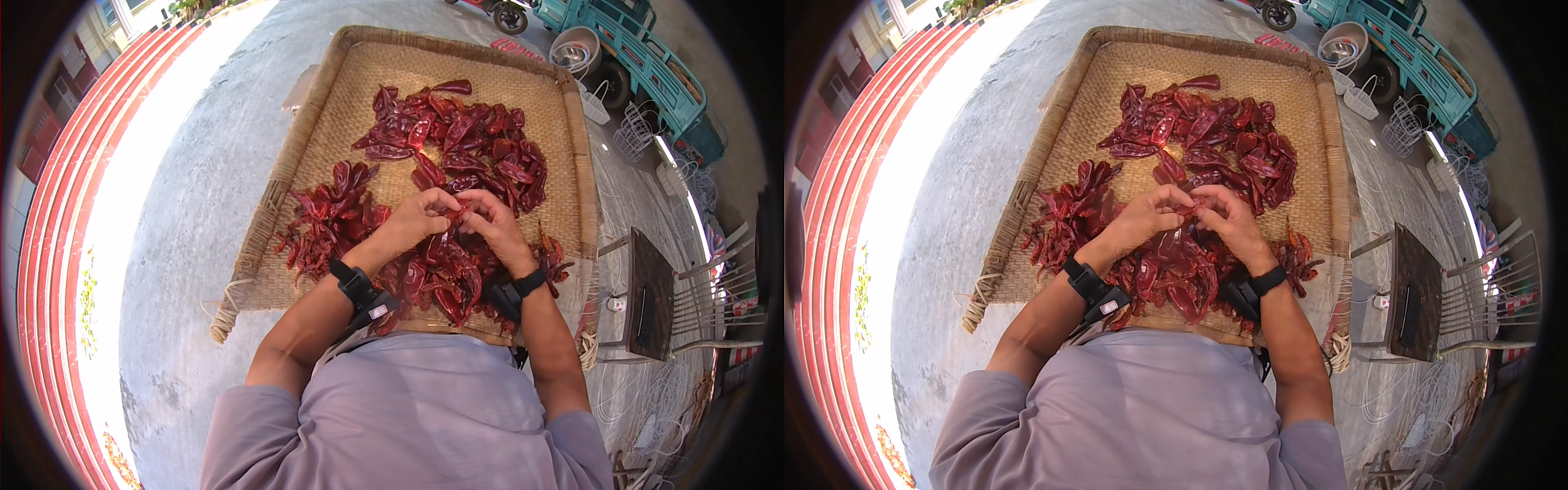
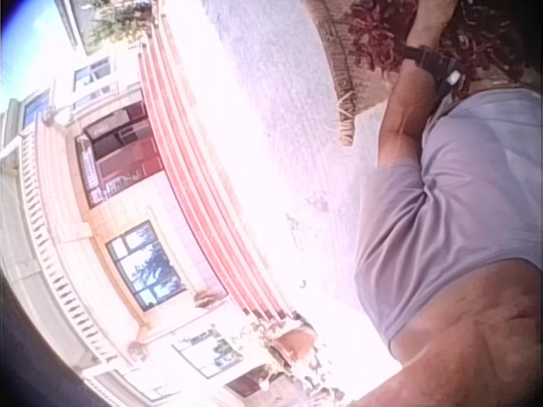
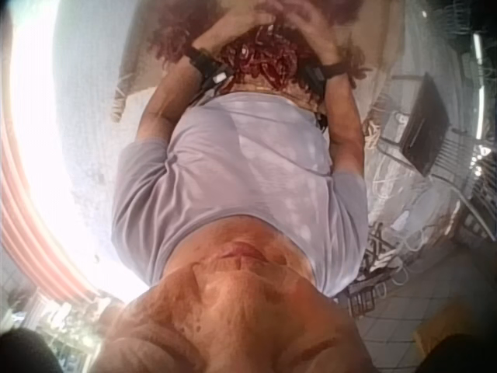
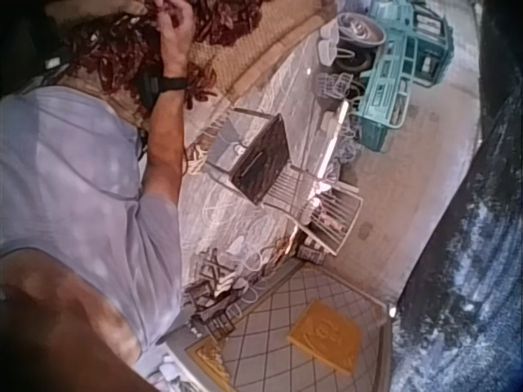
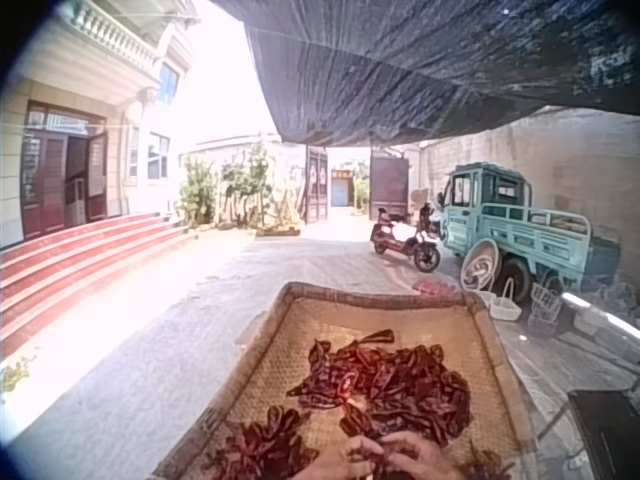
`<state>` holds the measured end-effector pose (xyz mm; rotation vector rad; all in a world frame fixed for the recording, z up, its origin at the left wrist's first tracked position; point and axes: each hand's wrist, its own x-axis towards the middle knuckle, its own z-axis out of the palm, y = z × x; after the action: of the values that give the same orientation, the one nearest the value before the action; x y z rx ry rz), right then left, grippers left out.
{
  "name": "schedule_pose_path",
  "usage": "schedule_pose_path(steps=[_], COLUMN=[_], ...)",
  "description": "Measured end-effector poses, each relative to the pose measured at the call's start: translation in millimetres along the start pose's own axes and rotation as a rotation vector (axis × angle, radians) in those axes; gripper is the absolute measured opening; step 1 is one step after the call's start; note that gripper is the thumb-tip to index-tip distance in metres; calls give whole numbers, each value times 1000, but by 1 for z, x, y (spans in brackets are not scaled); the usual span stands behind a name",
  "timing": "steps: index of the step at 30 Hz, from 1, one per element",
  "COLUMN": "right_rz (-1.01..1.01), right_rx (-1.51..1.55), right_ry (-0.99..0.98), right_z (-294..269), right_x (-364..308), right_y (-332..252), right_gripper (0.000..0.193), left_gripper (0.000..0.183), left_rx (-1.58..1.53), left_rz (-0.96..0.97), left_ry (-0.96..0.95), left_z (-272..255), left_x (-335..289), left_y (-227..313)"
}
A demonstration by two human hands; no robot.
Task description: The person picks up dried chili peppers from a large woven tray, removes the stems by hand, and places the peppers back onto the tray.
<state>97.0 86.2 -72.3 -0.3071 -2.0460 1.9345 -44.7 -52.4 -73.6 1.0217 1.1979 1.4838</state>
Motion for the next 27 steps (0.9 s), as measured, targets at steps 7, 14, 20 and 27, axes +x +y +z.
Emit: schedule_pose_path(steps=[7, 14, 20, 27], right_rz=[30, 30, 57, 78], right_rx=[11, 4, 2, -6], right_ry=[61, 74, 83, 88], right_z=[-1, -3, 0, -1], right_x=[2, 3, 1, 3], right_y=[9, 12, 10, 12], right_gripper=[25, 23, 21, 22], left_gripper=[27, 28, 29, 31], left_rx=[34, 23, 66, 119], left_rz=[-37, -26, -87, -68], left_ry=[55, 69, 114, 134], left_z=[-1, -2, -2, -3], left_x=[0, 1, 0, 0], left_y=[-2, -5, -4, -5])
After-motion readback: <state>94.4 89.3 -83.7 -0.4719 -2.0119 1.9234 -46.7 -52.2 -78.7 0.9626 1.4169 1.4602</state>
